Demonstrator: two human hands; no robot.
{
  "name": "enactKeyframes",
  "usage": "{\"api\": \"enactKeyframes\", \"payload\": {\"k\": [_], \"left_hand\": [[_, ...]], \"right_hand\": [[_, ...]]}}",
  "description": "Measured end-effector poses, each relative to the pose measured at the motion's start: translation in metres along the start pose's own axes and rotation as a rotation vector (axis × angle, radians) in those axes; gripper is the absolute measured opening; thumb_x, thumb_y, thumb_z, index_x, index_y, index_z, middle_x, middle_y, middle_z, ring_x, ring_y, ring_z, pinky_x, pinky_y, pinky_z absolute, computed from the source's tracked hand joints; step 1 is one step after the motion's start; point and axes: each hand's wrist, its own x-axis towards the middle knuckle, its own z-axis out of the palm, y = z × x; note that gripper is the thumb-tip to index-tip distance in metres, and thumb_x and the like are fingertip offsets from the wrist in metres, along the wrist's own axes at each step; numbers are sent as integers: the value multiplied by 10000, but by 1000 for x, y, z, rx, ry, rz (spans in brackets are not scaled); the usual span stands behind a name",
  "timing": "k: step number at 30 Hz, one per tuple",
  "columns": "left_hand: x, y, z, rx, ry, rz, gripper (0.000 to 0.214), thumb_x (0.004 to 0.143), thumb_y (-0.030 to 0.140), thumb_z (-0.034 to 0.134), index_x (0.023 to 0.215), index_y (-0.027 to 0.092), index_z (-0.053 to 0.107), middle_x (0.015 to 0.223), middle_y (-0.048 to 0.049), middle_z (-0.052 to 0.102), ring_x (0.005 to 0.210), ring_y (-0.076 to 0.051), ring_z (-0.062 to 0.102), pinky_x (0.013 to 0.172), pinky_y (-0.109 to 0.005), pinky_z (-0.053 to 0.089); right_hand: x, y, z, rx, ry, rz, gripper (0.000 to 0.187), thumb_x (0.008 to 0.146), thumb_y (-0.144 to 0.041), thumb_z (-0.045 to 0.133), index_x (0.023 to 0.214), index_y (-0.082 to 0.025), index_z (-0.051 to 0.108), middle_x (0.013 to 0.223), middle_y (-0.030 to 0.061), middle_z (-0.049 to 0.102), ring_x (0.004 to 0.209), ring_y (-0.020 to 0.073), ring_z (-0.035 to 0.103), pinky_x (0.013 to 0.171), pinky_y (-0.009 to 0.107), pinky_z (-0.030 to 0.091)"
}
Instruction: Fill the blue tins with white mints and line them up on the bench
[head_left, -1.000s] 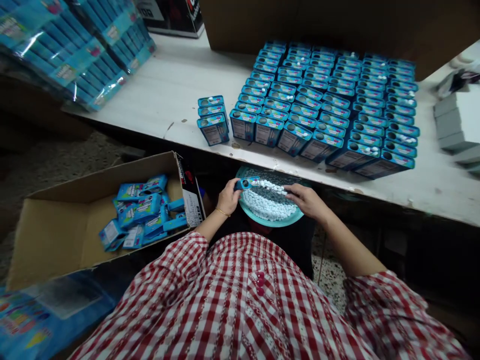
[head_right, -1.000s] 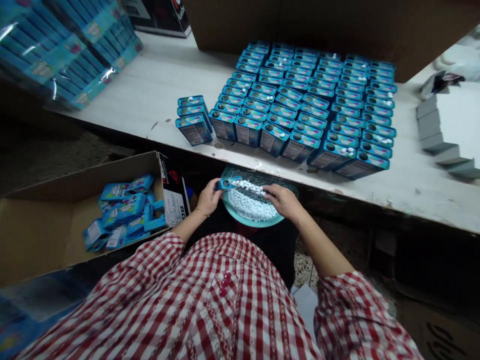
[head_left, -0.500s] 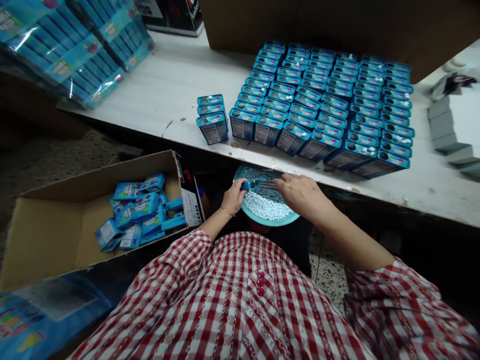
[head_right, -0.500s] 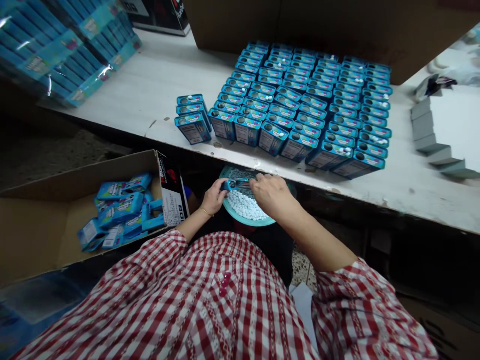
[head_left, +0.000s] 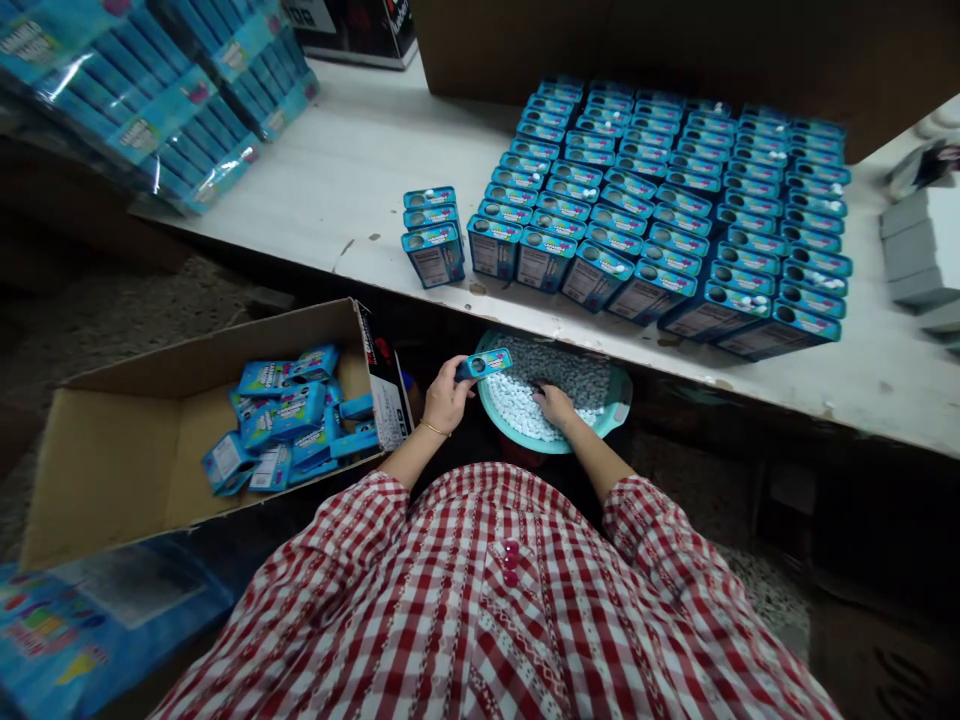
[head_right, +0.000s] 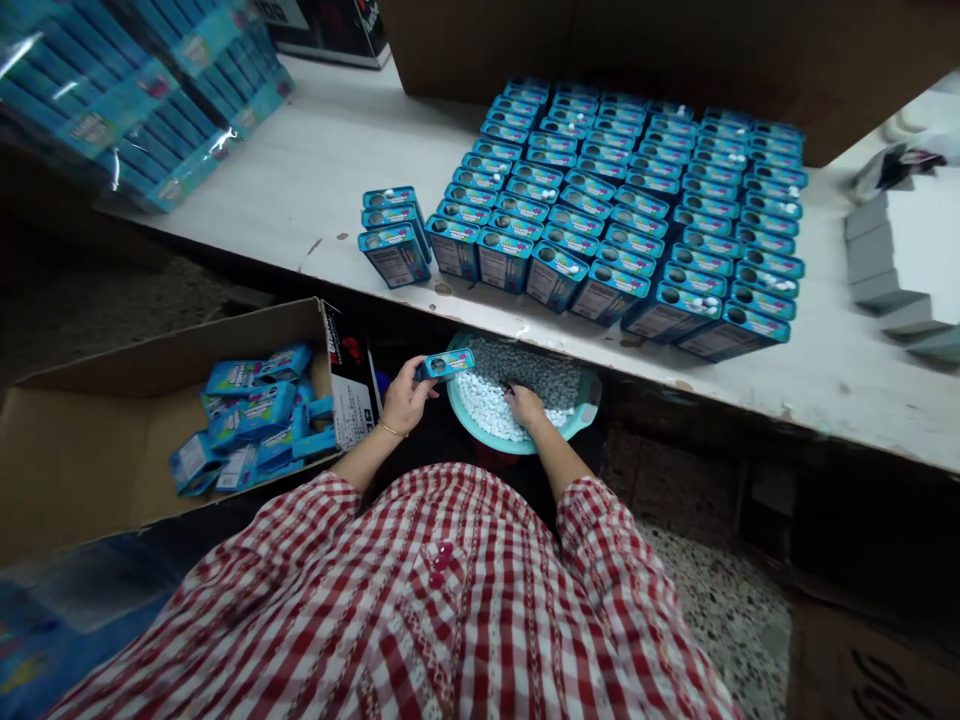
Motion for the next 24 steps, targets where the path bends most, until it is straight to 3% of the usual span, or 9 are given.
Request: {"api": "enactKeyframes", "payload": {"k": [3,6,12,15,18,24], "left_hand": [[1,-6,-6,-10,21,-19,343,799,242,492,1136,181,471,964,-31,641,557,-94,624,624,-247,530],[4,-9,-7,-19,35,-24,353,798,241,489,1145,184,459,927,-21,646,558,-96,624,615,-242,532],[7,-1,8,15,-28,-15,341,802,206,483,1142,185,480,1009,-47,625,567,-99,615,633,-258,529],[8,5,20,50,-83,51,361,797,169,480,1158,188,486,1101,-73,591,755,-149,643,764,-306,524],[9,12,31,86,-120,133,380,795,152,483,1173,197,484,1179,-85,554,1026,-206,584,897,-350,477],[9,19,37,129,-181,189,390,798,136,464,1184,198,472,1230,-83,529,1119,-209,534,932,-353,457]], "right_hand": [[4,2,2,107,27,-46,311,895,-244,419,1155,-132,548,1090,107,641,949,161,592,801,250,445],[-5,17,-10,189,51,-70,309,856,-218,462,1146,-143,540,1036,81,651,914,152,597,790,258,456],[-40,23,-75,351,118,-191,317,823,-289,490,1109,-177,567,958,61,654,843,174,594,755,290,458],[-52,5,-112,253,97,-255,328,836,-307,478,1126,-186,575,1016,69,657,873,185,596,771,291,449],[-58,-18,-138,17,50,-261,318,847,-298,473,1135,-220,584,1103,63,648,953,203,592,816,306,430],[-66,-63,-160,-414,14,-175,307,865,-283,433,1125,-198,572,992,103,670,864,229,616,717,314,425]]}}
